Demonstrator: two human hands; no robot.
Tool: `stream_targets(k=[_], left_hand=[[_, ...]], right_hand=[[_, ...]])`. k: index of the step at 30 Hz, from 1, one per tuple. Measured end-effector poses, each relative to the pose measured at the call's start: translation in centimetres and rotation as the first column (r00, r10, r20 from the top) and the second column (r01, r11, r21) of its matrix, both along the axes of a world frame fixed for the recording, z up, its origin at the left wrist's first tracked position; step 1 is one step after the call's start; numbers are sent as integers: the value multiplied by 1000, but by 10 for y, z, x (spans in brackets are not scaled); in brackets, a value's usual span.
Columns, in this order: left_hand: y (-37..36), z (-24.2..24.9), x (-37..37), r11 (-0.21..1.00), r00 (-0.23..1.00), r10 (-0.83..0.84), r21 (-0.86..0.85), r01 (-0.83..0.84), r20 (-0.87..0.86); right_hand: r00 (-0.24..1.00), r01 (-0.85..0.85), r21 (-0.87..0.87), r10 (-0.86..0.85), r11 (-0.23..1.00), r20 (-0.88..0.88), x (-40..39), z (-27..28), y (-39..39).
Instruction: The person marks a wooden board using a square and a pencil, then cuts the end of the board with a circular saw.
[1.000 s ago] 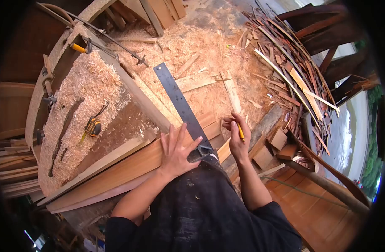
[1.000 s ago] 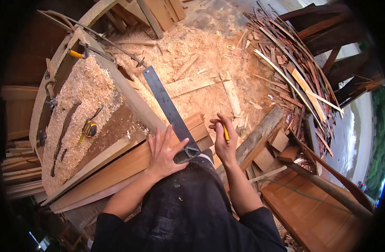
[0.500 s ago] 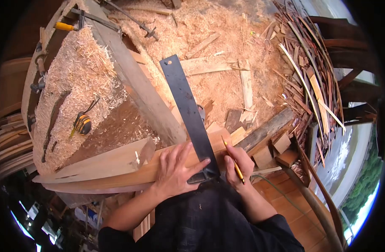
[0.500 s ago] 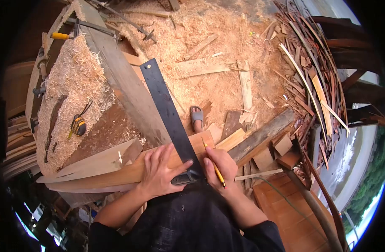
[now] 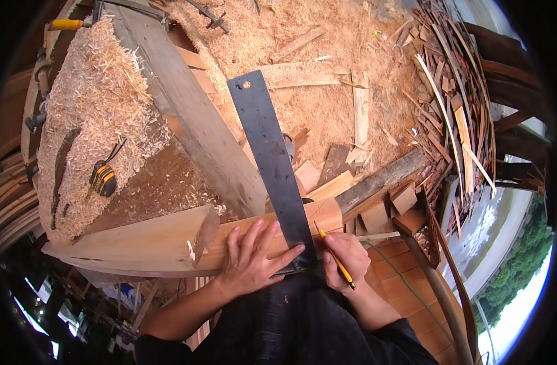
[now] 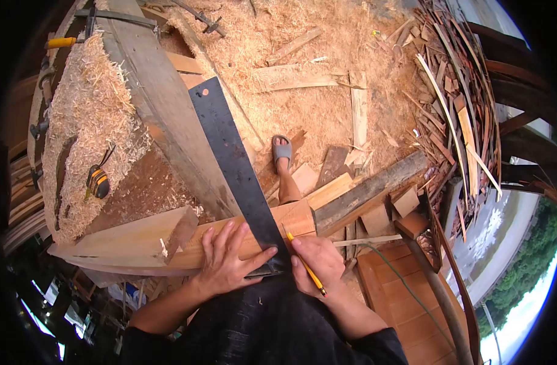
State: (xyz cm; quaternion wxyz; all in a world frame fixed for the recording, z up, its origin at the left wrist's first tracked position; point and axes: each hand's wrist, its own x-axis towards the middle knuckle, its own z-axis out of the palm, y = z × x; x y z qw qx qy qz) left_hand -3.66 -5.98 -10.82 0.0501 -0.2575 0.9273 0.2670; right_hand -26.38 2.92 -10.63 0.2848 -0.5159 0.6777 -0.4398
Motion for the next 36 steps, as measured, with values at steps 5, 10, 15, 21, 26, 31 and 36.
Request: stream_targets(k=[5,10,15,21,26,31,36], left_hand=[[1,-2,-1,999,999,19,-35,-20,-27],[2,-3,-4,994,998,46,-98,-50,-47],[1,-5,-7,988,996,60,-139,-68,-63],[1,-8,-7,979,994,59,-191,-75,-90],[2,-10,-8,971,993,60,-222,-83,-106],[1,-9,-8,972,996,38,-229,-57,-85],[-2,-9,-5,970,997,0,-242,-18,-74]], right_hand=[[1000,-9,32,9,999,1,0,2,1],[999,-37,59,39,998,-27,-1,1,4],[997,-57,78,61,995,-56,-1,4,2],[986,-113,90,122,990,-112,1,6,0],[976,-124,100,139,987,-170,7,8,0],[973,-111,128,134,986,-188,11,9,1],[987,-70,122,87,990,-137,9,16,5]])
